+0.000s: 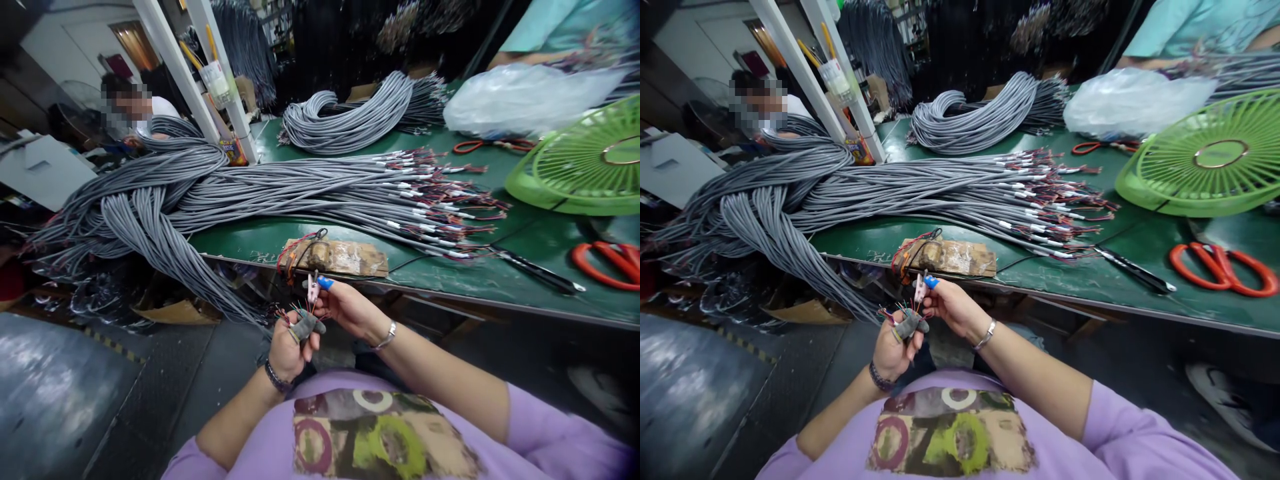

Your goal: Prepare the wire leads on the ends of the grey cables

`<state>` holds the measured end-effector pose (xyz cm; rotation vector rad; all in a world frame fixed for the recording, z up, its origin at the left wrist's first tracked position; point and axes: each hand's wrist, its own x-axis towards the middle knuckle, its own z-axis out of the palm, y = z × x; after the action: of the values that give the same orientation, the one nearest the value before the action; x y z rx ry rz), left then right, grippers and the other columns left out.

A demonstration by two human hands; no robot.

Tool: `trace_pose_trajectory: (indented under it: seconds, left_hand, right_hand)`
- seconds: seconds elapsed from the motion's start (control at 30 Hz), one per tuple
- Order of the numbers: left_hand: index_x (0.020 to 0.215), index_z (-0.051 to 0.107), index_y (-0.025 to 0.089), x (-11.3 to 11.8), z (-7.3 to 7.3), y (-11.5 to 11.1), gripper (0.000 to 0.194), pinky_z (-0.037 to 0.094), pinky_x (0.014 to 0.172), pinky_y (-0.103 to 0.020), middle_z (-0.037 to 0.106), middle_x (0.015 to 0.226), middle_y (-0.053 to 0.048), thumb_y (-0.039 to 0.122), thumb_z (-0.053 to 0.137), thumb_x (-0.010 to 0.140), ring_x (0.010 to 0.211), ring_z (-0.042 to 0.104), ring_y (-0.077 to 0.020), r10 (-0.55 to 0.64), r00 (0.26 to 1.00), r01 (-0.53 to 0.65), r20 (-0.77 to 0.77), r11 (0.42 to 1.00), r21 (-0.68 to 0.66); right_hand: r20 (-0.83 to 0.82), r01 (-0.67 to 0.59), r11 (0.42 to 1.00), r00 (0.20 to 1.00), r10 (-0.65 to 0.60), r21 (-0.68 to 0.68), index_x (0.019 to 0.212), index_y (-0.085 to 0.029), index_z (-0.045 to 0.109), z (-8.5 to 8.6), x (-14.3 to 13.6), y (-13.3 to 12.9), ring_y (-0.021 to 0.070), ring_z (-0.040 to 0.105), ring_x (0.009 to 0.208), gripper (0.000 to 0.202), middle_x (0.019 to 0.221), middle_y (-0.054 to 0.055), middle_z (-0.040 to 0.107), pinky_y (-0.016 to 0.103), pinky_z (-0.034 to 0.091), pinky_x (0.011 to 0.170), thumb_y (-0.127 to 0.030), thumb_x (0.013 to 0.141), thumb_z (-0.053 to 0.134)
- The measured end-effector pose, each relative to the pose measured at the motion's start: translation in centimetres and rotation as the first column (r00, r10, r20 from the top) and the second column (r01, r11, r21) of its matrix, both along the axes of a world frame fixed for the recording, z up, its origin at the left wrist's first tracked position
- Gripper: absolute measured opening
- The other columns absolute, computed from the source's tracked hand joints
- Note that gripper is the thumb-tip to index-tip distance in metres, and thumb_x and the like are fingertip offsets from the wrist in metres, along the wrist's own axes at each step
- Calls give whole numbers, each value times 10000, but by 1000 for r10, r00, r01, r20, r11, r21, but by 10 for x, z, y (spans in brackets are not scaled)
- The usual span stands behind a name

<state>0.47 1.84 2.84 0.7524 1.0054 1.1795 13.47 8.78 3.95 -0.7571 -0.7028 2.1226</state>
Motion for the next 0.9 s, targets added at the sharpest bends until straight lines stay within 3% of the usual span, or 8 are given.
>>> trace_pose_trajectory:
  seconds: [0.23, 0.43, 0.7, 0.9]
  left_hand:
    - [661, 634, 113, 2, -2, 3, 357, 137, 281, -169, 565, 428, 11, 463, 689, 705, 247, 346, -26, -2, 1000, 2, -7, 1000, -15]
    - [646, 624, 114, 5, -2, 5, 353, 133, 283, -169, 562, 425, 10, 456, 709, 674, 246, 337, -24, 34, 999, -33, 22, 999, -27]
    - [619, 608, 117, 6, -6, 5, 369, 128, 281, -171, 564, 419, 7, 469, 707, 672, 243, 340, -26, 22, 1000, -21, 19, 998, -51]
    - [633, 616, 115, 5, -4, 4, 383, 136, 280, -170, 565, 421, 10, 485, 716, 652, 244, 338, -25, 30, 1000, -29, 7, 998, -48]
  right_hand:
    - [183, 42, 999, 982, -45, 21, 710, -159, 581, 3, -1, 6, 78, 487, 508, 384, 627, 4, 586, 195, 432, 463, -528, 713, 685]
    - [14, -12, 1000, 1000, 12, 4, 753, -152, 631, 1, 2, 8, 98, 542, 573, 347, 631, 11, 604, 203, 449, 523, -487, 707, 705]
    - [-45, 75, 996, 996, -77, -45, 771, -143, 681, -2, -2, 7, 110, 566, 632, 222, 711, 26, 648, 234, 470, 611, -361, 738, 703]
    - [-43, 49, 996, 998, -52, -70, 802, -153, 666, -3, 0, 6, 119, 577, 644, 220, 724, 35, 650, 227, 470, 589, -372, 793, 647]
